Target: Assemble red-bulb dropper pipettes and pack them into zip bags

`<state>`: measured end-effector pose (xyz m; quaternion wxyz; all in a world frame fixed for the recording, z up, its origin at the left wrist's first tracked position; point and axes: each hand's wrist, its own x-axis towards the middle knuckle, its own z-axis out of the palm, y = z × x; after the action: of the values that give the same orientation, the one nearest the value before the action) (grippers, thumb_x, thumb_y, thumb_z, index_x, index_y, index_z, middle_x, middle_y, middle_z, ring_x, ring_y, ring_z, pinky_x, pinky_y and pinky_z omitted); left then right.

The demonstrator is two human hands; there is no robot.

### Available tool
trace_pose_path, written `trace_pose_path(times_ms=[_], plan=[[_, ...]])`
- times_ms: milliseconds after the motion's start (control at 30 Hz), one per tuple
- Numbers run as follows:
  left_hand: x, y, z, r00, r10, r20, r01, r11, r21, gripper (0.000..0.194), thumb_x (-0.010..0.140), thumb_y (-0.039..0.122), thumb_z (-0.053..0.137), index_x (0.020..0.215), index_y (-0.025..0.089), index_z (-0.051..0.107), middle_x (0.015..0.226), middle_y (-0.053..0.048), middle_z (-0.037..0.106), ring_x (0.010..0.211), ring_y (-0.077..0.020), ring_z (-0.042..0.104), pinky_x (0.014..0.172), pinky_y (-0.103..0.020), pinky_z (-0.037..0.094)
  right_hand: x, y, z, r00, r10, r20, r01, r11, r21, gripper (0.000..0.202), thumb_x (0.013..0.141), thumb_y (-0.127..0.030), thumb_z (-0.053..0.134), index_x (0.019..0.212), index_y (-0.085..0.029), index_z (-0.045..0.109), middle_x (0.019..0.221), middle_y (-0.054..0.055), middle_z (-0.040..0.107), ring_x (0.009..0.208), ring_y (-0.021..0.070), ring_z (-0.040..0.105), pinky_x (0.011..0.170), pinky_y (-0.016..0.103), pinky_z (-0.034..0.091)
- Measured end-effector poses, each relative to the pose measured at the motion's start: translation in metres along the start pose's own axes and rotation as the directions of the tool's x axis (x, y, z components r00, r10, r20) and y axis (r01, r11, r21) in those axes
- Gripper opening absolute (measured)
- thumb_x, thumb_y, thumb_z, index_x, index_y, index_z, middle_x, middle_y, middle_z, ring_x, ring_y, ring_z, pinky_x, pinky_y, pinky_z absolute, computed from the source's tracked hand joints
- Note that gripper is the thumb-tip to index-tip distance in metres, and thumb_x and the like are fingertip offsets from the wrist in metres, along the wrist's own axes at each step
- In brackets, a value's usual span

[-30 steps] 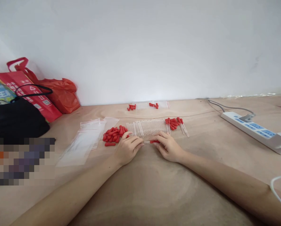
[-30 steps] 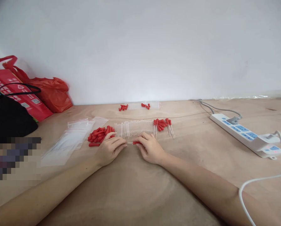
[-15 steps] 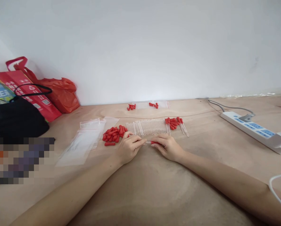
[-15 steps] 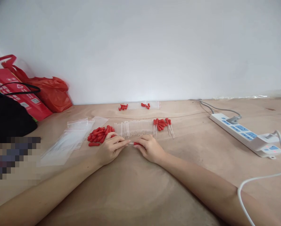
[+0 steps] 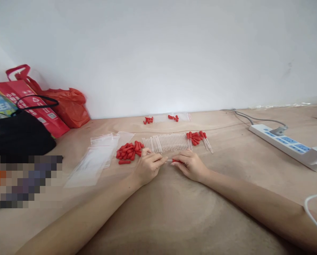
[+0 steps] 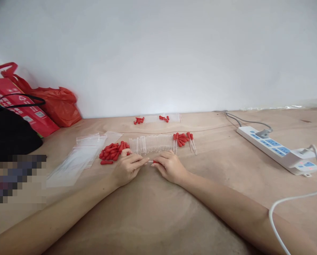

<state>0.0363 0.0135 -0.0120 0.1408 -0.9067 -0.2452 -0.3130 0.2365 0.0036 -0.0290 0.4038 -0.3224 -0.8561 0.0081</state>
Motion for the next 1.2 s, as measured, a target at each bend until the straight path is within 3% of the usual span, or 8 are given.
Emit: trace_pose_path(times_ms=[600,967,1200], plan=[[0.0015,0.0087,0.0002,0.999,-0.023,-0.037,0.022,0.999,-0.044,0.025,0.08,0.006,0.042,0.09,0.02,0.061,0.065,0.002,0.059,0.055,-0.0094,0.051,0.071,-0.034,0.027,0.0024,0.0014,-0.0031,0.996,-0.01,0.088,0.005,0.998,0.056,0.015,0.082,-0.03,0.048,0.083,-0.02,0.059,0.08,0.003,0.065,0.072,0.0131,0.057,0.069,0.03,0.029],[0.0035,0.0096,0.0015,0.999,-0.031,-0.025,0.029,0.997,-0.076,0.027,0.082,0.007,0.04,0.091,0.02,0.061,0.064,0.001,0.059,0.055,-0.0095,0.052,0.071,-0.033,0.028,0.0061,0.0014,-0.0002,0.996,-0.026,0.083,0.02,0.997,0.074,0.014,0.081,-0.028,0.05,0.083,-0.019,0.06,0.078,0.002,0.066,0.07,0.0123,0.056,0.07,0.03,0.027],[0.0017,0.0065,0.0018,0.996,-0.07,-0.052,0.067,0.996,-0.067,0.015,0.086,0.017,0.045,0.09,0.019,0.06,0.071,0.001,0.064,0.061,-0.0094,0.056,0.076,-0.033,0.027,0.0059,0.0086,-0.0057,0.993,0.024,0.112,-0.034,0.995,0.095,0.018,0.081,-0.035,0.051,0.085,-0.022,0.063,0.076,0.002,0.067,0.068,0.0132,0.055,0.071,0.031,0.027]])
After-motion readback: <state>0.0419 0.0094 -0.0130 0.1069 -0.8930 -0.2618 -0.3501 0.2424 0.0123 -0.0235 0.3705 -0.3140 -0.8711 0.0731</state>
